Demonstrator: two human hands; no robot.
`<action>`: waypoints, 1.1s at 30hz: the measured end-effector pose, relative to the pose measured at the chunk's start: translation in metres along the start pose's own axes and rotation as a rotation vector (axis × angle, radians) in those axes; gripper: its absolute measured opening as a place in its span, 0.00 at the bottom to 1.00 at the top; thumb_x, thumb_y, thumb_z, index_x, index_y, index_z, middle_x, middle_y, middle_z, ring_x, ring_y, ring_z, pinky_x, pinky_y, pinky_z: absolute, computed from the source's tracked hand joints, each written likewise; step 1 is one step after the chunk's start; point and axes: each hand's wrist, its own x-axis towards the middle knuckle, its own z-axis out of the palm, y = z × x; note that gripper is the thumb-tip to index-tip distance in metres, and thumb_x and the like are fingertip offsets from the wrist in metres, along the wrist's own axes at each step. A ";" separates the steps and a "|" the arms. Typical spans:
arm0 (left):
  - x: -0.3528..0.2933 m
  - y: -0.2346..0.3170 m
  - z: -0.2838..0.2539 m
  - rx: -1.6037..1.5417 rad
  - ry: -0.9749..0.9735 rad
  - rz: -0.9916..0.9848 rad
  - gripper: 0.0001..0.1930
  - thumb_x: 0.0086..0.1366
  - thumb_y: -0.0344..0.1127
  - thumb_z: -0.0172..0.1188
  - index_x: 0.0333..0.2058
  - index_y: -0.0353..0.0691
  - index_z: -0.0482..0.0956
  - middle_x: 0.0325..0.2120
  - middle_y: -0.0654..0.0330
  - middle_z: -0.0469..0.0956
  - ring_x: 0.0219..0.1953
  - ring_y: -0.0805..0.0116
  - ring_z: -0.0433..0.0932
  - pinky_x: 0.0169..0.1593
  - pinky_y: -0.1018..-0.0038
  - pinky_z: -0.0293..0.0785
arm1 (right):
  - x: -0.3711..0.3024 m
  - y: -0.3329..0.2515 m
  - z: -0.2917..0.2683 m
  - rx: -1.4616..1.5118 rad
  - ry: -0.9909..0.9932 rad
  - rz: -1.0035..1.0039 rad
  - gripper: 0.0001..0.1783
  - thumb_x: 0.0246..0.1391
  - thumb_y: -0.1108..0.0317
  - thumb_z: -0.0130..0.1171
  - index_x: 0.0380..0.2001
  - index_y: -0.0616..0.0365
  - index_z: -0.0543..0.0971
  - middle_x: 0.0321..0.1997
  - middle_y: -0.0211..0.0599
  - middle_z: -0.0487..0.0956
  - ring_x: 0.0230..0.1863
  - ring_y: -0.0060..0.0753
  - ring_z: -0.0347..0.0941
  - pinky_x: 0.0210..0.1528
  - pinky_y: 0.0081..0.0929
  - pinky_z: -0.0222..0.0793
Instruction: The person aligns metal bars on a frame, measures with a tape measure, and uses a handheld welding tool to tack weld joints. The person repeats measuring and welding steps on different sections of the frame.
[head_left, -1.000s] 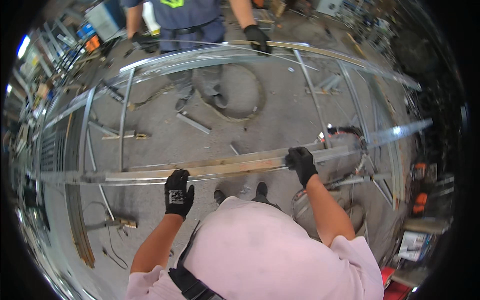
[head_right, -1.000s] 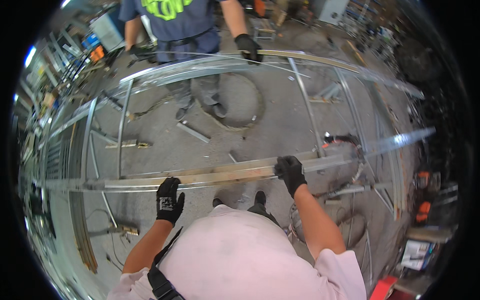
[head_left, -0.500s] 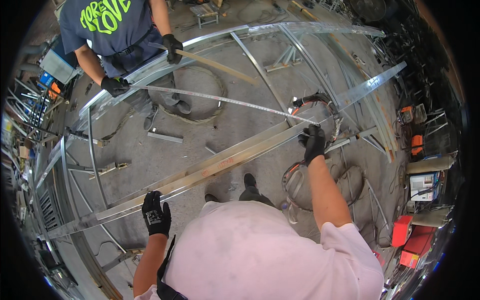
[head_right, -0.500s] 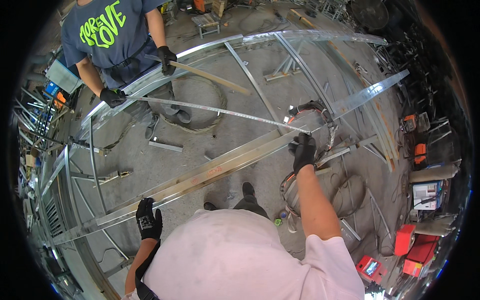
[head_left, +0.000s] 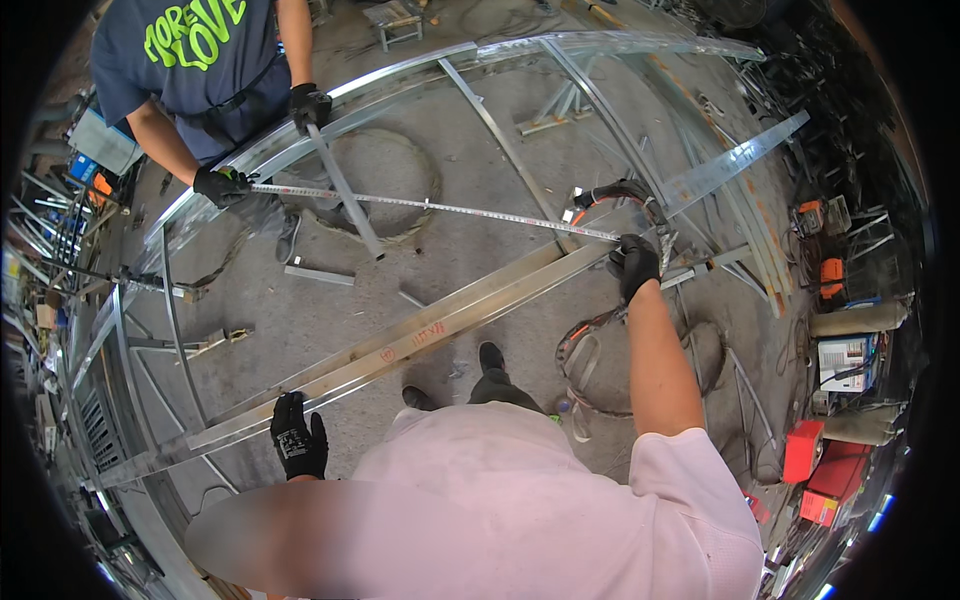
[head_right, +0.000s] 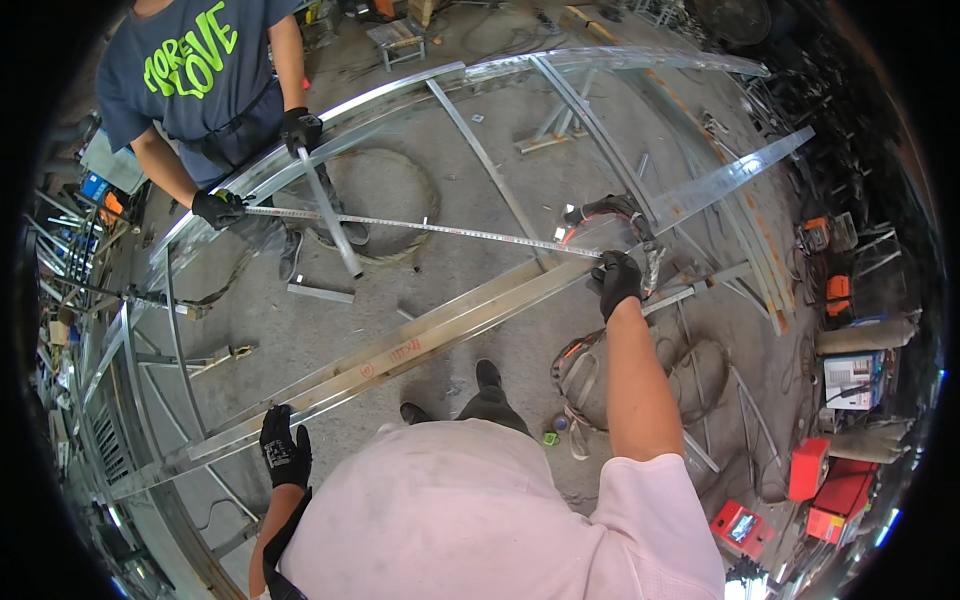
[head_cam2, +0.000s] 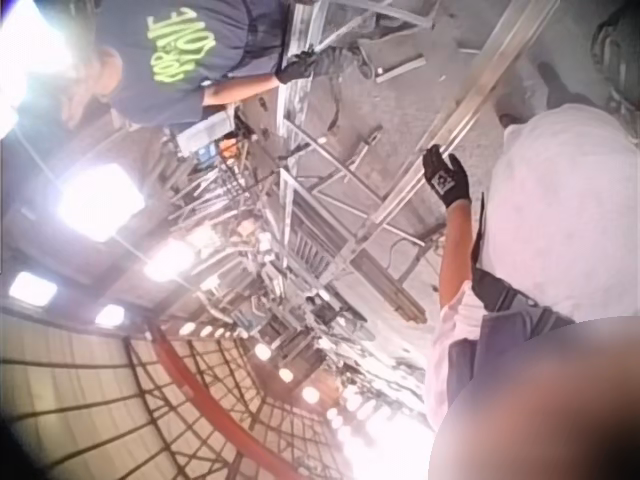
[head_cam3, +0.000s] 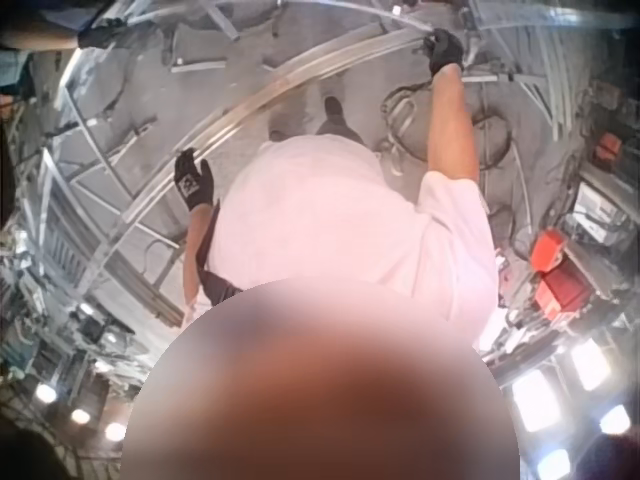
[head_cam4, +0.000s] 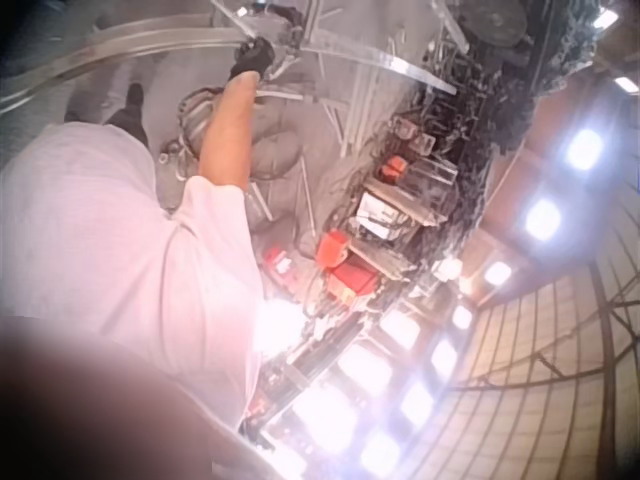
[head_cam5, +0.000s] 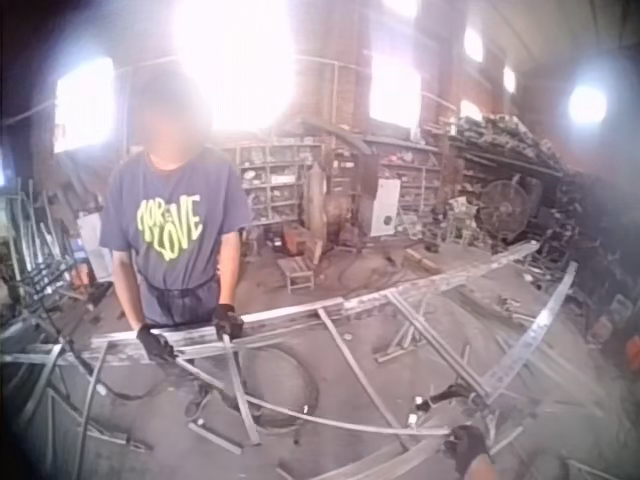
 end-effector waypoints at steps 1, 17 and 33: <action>0.000 0.000 0.001 0.016 0.001 -0.021 0.27 0.66 0.36 0.65 0.63 0.39 0.76 0.64 0.46 0.76 0.69 0.44 0.70 0.73 0.50 0.63 | 0.013 0.007 -0.007 -0.039 -0.023 0.022 0.07 0.67 0.58 0.61 0.42 0.46 0.81 0.37 0.28 0.80 0.33 0.30 0.79 0.35 0.36 0.79; -0.003 0.022 -0.003 -0.046 0.140 -0.103 0.26 0.63 0.39 0.65 0.60 0.44 0.75 0.60 0.52 0.74 0.67 0.50 0.70 0.69 0.52 0.65 | 0.128 0.042 -0.050 -0.234 -0.047 -0.034 0.13 0.63 0.57 0.60 0.48 0.45 0.84 0.40 0.24 0.81 0.32 0.25 0.75 0.33 0.24 0.73; 0.006 0.023 -0.002 -0.018 0.124 -0.135 0.19 0.62 0.38 0.64 0.51 0.41 0.81 0.53 0.54 0.80 0.62 0.52 0.75 0.67 0.56 0.69 | 0.132 0.031 -0.050 -0.408 -0.120 -0.046 0.17 0.65 0.59 0.59 0.53 0.50 0.85 0.49 0.28 0.84 0.43 0.29 0.77 0.38 0.28 0.73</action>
